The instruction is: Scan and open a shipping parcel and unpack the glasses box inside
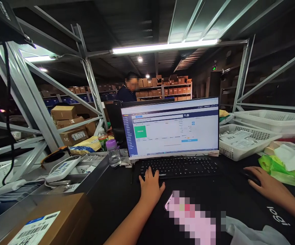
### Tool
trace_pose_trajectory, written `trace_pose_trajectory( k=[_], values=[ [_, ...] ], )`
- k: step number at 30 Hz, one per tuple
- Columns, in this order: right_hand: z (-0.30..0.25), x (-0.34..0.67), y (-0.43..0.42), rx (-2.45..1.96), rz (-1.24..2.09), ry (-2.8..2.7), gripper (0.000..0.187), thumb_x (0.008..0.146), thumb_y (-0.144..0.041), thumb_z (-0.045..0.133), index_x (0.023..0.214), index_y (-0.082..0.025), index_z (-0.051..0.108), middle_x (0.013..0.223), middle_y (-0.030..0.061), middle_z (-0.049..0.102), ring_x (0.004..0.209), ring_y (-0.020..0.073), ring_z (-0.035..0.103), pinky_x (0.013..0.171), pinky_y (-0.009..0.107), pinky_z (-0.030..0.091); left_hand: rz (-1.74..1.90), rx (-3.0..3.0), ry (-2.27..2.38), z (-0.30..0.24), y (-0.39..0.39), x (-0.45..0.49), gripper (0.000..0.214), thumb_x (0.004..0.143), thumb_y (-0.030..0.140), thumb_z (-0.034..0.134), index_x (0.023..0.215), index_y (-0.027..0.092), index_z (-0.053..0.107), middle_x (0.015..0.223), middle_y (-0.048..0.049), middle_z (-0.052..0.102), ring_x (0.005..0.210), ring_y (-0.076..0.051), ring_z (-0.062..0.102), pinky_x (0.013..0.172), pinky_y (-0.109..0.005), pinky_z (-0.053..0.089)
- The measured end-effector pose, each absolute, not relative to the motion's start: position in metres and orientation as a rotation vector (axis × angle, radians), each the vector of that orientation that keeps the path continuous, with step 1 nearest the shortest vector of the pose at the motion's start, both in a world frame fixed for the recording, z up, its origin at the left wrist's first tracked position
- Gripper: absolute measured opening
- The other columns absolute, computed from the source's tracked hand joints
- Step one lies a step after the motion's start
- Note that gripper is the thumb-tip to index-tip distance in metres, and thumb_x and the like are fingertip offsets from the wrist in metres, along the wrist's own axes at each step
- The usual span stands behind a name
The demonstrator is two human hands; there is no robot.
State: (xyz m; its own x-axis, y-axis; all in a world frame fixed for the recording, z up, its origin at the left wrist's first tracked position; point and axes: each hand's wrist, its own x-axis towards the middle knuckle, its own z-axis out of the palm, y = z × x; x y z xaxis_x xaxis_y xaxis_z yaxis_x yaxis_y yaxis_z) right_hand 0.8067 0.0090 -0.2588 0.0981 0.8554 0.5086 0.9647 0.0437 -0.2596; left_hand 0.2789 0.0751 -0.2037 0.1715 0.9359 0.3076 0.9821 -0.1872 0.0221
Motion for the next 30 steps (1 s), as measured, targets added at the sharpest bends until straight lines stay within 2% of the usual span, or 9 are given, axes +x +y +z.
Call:
trace_pose_trajectory(
  k=[7, 11, 18, 21, 30],
  values=[
    [-0.256, 0.805, 0.007, -1.829, -0.251, -1.786, 0.05, 0.081, -0.047, 0.05, 0.124, -0.024, 0.059, 0.126, 0.0136, 0.062, 0.116, 0.0325, 0.065, 0.102, 0.042, 0.05, -0.387, -2.25, -1.868, -0.205, 0.076, 0.279, 0.057, 0.088, 0.041, 0.055, 0.142, 0.021, 0.053, 0.157, -0.0224, 0.038, 0.144, -0.037, 0.038, 0.113, -0.066, 0.029],
    [-0.256, 0.805, 0.008, -1.836, -0.24, -1.78, 0.049, 0.08, -0.048, 0.051, 0.123, -0.026, 0.06, 0.126, 0.0122, 0.062, 0.116, 0.0331, 0.065, 0.102, 0.044, 0.05, -0.379, -2.257, -1.878, -0.204, 0.075, 0.279, 0.057, 0.089, 0.041, 0.054, 0.142, 0.021, 0.053, 0.157, -0.0223, 0.038, 0.144, -0.037, 0.037, 0.114, -0.066, 0.029],
    [-0.261, 0.808, 0.009, -1.839, -0.261, -1.782, 0.047, 0.084, -0.048, 0.048, 0.124, -0.027, 0.059, 0.127, 0.0113, 0.062, 0.115, 0.0308, 0.065, 0.097, 0.04, 0.052, -0.386, -2.262, -1.871, -0.205, 0.077, 0.279, 0.058, 0.088, 0.041, 0.055, 0.143, 0.021, 0.052, 0.157, -0.0227, 0.038, 0.144, -0.037, 0.037, 0.113, -0.067, 0.029],
    [-0.261, 0.807, 0.009, -1.832, -0.281, -1.779, 0.048, 0.083, -0.048, 0.047, 0.124, -0.025, 0.059, 0.127, 0.0123, 0.063, 0.115, 0.03, 0.065, 0.097, 0.039, 0.053, -0.388, -2.258, -1.875, -0.205, 0.077, 0.279, 0.058, 0.088, 0.041, 0.055, 0.142, 0.02, 0.053, 0.157, -0.0224, 0.038, 0.144, -0.037, 0.038, 0.113, -0.066, 0.029],
    [-0.248, 0.796, 0.004, -1.826, -0.331, -1.746, 0.05, 0.08, -0.045, 0.049, 0.122, -0.021, 0.06, 0.123, 0.0143, 0.066, 0.112, 0.0321, 0.068, 0.099, 0.044, 0.054, -0.35, -2.25, -1.884, -0.204, 0.077, 0.28, 0.058, 0.089, 0.04, 0.054, 0.144, 0.021, 0.051, 0.158, -0.0218, 0.037, 0.144, -0.037, 0.037, 0.113, -0.066, 0.029]
  ],
)
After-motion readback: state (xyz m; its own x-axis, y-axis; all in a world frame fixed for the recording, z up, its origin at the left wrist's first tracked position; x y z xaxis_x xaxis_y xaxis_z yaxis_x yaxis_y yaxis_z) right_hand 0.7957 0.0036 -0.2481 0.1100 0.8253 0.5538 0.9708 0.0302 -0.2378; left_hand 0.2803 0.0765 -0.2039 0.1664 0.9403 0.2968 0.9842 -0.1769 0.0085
